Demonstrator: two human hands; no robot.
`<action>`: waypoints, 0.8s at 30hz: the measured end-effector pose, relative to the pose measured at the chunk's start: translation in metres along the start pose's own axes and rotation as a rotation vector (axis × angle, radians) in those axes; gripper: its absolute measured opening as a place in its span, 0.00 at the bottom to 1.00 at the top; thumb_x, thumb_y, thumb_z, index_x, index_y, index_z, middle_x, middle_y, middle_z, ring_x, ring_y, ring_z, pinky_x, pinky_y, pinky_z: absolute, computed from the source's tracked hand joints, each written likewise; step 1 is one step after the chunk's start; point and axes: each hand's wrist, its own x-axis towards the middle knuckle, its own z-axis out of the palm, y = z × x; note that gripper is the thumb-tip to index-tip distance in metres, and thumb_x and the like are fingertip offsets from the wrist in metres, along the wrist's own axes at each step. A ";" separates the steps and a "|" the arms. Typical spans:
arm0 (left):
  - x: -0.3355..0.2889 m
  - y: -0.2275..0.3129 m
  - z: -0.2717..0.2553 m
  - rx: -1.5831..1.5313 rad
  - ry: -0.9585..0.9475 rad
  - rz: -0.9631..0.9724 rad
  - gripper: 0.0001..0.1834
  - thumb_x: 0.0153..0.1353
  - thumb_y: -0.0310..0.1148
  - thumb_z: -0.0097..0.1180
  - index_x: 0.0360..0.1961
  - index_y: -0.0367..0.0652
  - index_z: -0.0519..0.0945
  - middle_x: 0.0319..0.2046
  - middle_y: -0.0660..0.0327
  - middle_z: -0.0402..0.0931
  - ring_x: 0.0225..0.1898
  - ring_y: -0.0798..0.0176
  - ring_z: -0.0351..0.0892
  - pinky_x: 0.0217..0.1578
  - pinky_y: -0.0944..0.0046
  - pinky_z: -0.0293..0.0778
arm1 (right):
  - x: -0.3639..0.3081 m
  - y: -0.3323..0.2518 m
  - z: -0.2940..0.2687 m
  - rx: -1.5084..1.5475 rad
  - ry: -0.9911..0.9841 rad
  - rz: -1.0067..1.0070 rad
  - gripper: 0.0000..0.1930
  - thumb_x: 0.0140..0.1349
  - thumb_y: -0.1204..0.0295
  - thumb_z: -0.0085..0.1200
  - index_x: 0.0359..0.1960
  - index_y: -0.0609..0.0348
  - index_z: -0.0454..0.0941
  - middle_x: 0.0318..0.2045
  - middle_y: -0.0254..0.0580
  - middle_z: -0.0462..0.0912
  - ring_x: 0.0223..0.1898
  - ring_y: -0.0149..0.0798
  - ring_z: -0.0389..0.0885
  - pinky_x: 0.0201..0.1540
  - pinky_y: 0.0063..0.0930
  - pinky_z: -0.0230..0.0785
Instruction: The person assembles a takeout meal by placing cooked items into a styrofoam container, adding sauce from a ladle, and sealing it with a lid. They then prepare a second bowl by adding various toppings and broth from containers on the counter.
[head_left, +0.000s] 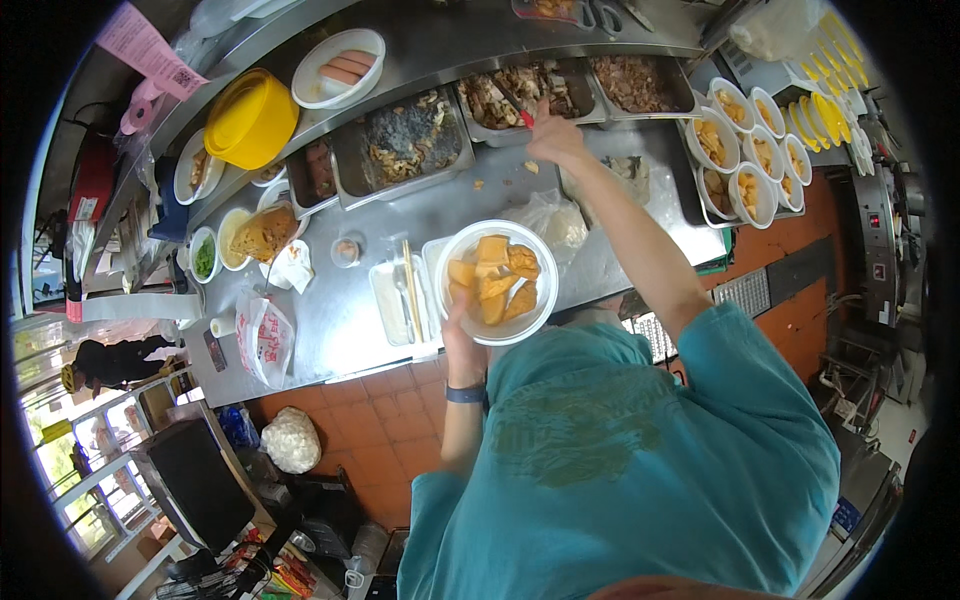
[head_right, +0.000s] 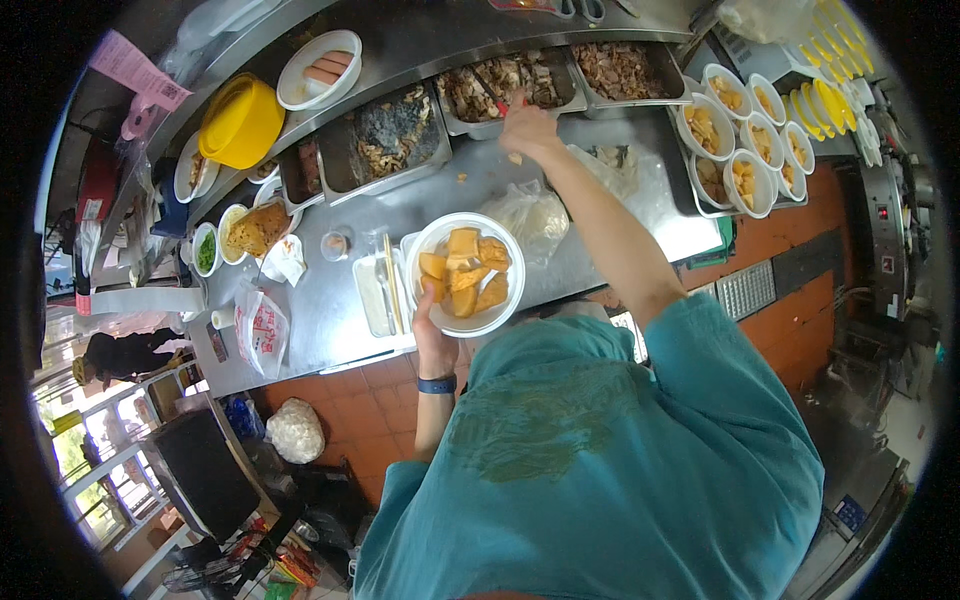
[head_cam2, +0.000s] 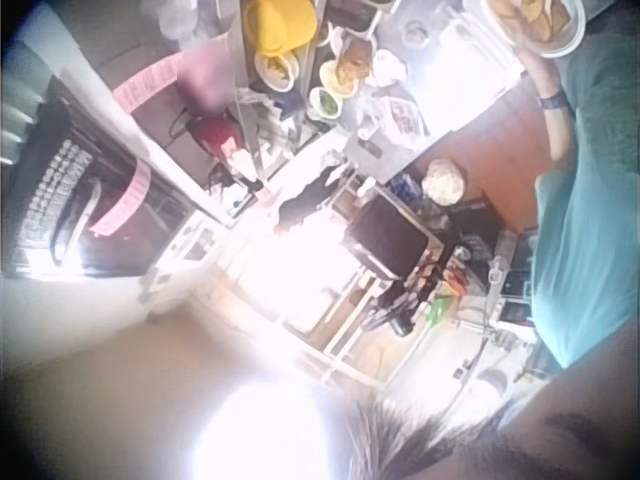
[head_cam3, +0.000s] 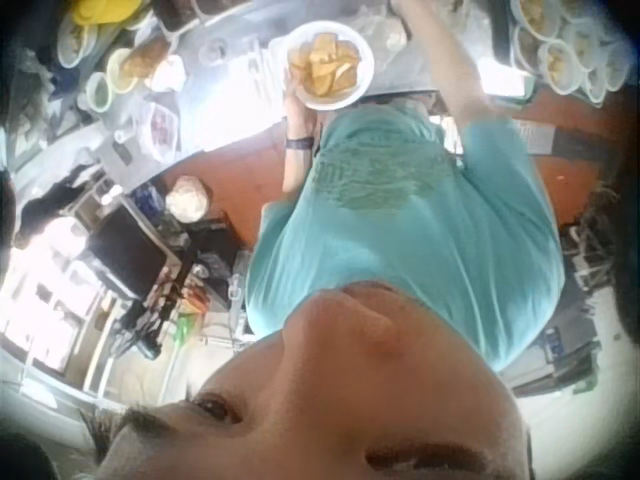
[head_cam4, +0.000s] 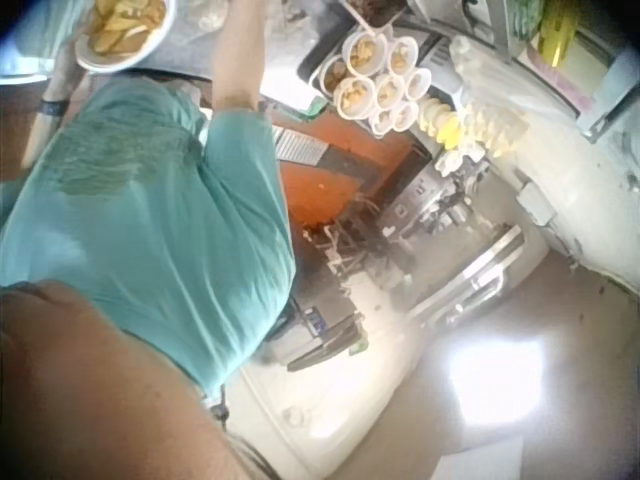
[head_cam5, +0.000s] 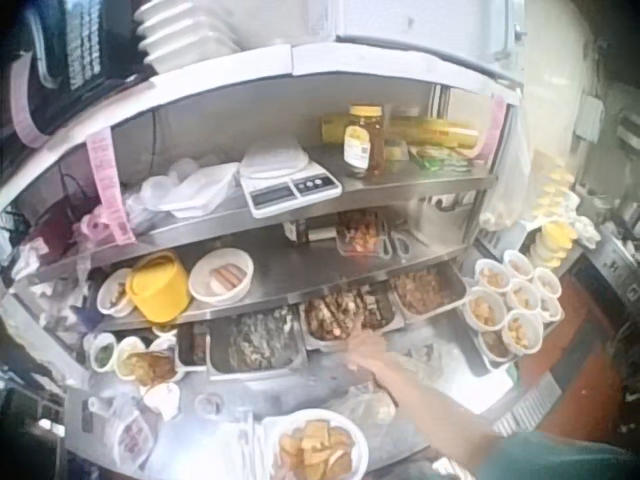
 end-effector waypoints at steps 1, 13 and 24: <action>0.001 0.000 -0.005 0.016 0.016 -0.003 0.32 0.69 0.40 0.55 0.70 0.40 0.63 0.64 0.55 0.68 0.64 0.53 0.69 0.64 0.53 0.68 | 0.013 0.006 -0.005 -0.013 -0.047 0.012 0.35 0.64 0.56 0.51 0.68 0.62 0.58 0.56 0.64 0.77 0.55 0.61 0.79 0.59 0.50 0.71; 0.023 -0.017 -0.006 -0.013 -0.048 -0.019 0.33 0.67 0.39 0.59 0.69 0.39 0.64 0.63 0.56 0.70 0.64 0.56 0.70 0.62 0.55 0.69 | 0.014 0.112 -0.110 -0.344 -0.053 -0.196 0.32 0.63 0.41 0.50 0.49 0.61 0.77 0.41 0.61 0.84 0.47 0.60 0.83 0.52 0.50 0.74; 0.051 -0.034 0.046 -0.024 -0.100 -0.015 0.29 0.69 0.38 0.57 0.66 0.38 0.66 0.62 0.57 0.71 0.62 0.57 0.71 0.62 0.57 0.68 | 0.047 0.071 -0.044 -0.288 -0.242 -0.297 0.29 0.71 0.49 0.44 0.34 0.68 0.83 0.39 0.56 0.86 0.42 0.56 0.85 0.50 0.45 0.75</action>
